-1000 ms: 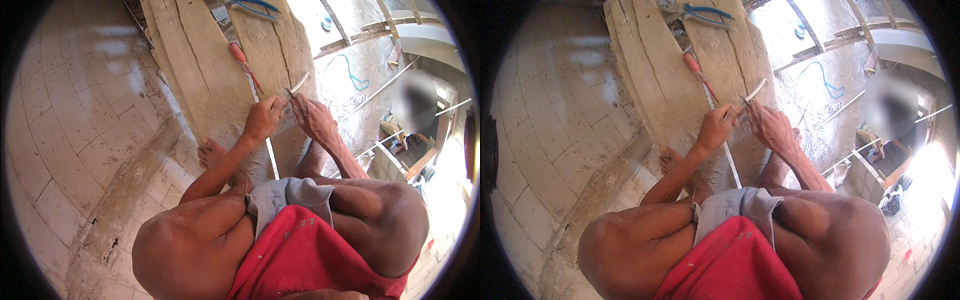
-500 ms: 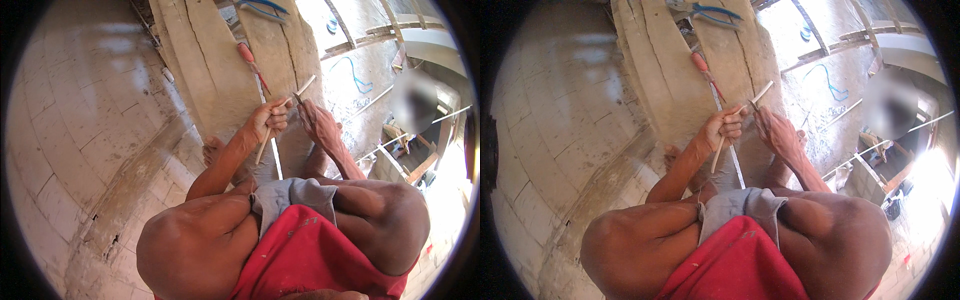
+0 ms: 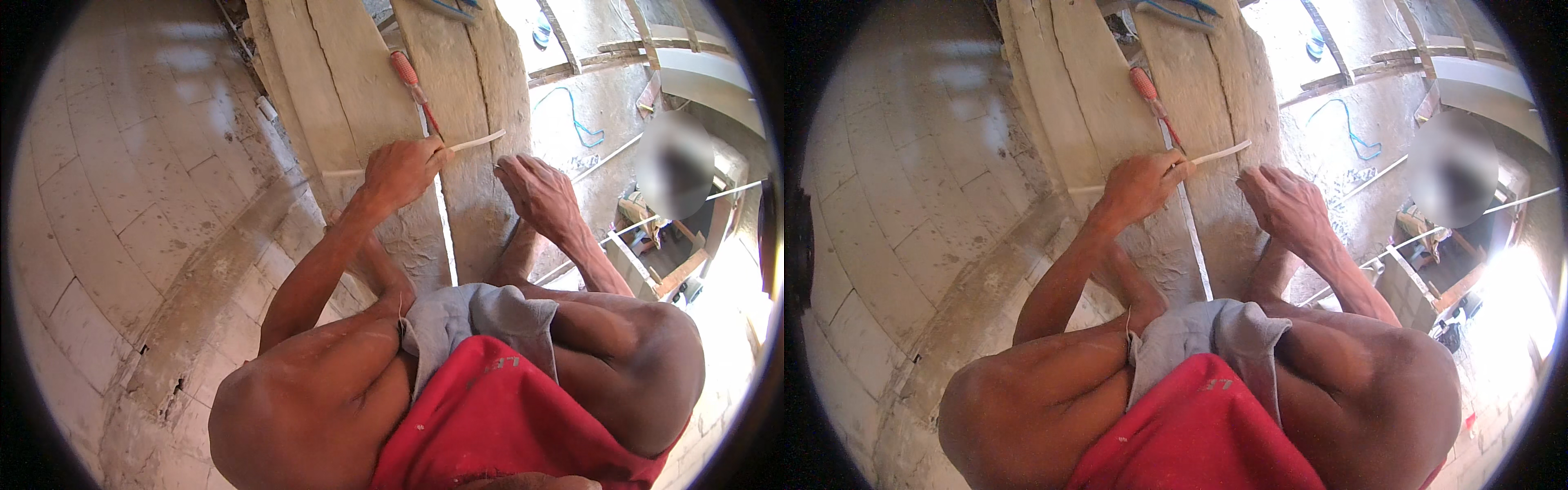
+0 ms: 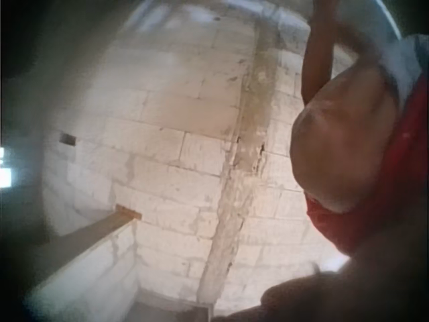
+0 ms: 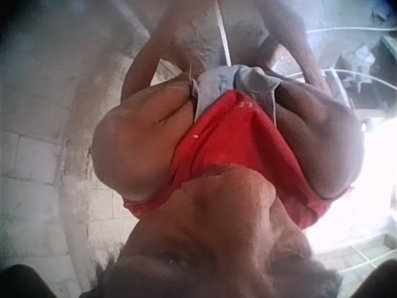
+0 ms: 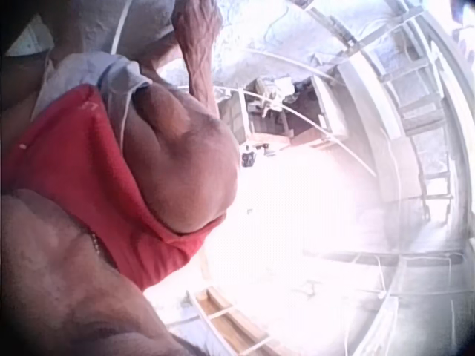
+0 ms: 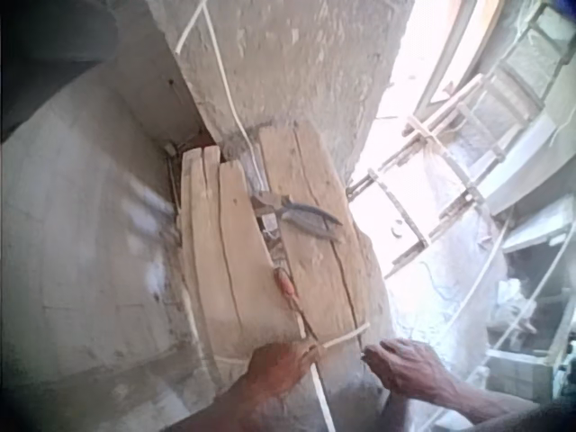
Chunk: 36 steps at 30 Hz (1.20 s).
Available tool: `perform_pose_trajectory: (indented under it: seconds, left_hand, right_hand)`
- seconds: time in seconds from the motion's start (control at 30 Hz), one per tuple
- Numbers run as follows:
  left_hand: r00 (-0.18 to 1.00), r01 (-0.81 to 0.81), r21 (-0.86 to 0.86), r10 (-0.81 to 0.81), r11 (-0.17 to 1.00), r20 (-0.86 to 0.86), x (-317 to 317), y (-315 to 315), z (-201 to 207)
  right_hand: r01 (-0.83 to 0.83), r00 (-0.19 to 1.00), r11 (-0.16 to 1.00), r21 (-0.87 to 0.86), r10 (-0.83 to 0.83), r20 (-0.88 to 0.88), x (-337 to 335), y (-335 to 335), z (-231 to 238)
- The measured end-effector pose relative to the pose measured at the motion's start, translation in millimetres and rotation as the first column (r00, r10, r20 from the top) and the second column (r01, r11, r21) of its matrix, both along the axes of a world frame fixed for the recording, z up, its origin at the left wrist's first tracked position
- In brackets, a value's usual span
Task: The person strips the insulation from white electrical cables using a utility knife and pliers. They then twist the exposed copper wires together by hand and secure the cable assembly to the ceiling using a metal staple.
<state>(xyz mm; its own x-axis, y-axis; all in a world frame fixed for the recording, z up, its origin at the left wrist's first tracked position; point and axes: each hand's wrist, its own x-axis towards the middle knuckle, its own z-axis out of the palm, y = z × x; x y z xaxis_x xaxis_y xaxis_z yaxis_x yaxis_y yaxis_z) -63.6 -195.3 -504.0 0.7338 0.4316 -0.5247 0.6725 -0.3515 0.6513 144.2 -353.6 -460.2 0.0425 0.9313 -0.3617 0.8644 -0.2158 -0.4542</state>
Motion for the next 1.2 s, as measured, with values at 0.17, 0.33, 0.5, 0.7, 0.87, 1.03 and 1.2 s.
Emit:
perform_pose_trajectory:
  seconds: [0.17,0.33,0.5,0.7,0.87,1.03,1.2]
  left_hand:
    - [0.999,0.047,0.144,-0.045,0.988,-0.016,4.3,-2.3,2.4]
    - [0.997,0.067,0.146,-0.059,0.987,-0.054,6.9,-1.1,4.2]
    - [0.996,0.078,0.152,-0.07,0.985,-0.057,7.0,-0.2,3.2]
    - [0.992,0.121,0.13,-0.114,0.984,-0.058,7.2,8.1,4.8]
    - [0.996,0.084,0.116,-0.081,0.99,-0.023,3.5,4.9,-0.1]
    - [0.997,0.083,0.095,-0.082,0.992,-0.014,1.7,5.8,-3.2]
    - [0.996,0.086,0.071,-0.084,0.994,-0.03,3.5,7.7,-0.6]
  right_hand:
    - [-0.157,0.979,0.988,0.002,0.156,0.135,-3.6,18.5,-10.6]
    - [-0.205,0.962,0.979,-0.008,0.203,0.183,-3.4,28.7,-13.1]
    - [-0.245,0.941,0.969,-0.025,0.244,0.232,-3.3,28.9,-16.8]
    - [-0.379,0.882,0.919,-0.112,0.395,0.259,13.0,42.0,-13.8]
    - [-0.402,0.878,0.909,-0.108,0.416,0.236,23.2,41.6,-13.0]
    - [-0.424,0.856,0.896,-0.132,0.445,0.264,32.0,36.4,-18.4]
    - [-0.468,0.814,0.88,-0.078,0.464,0.35,43.8,28.7,-21.2]
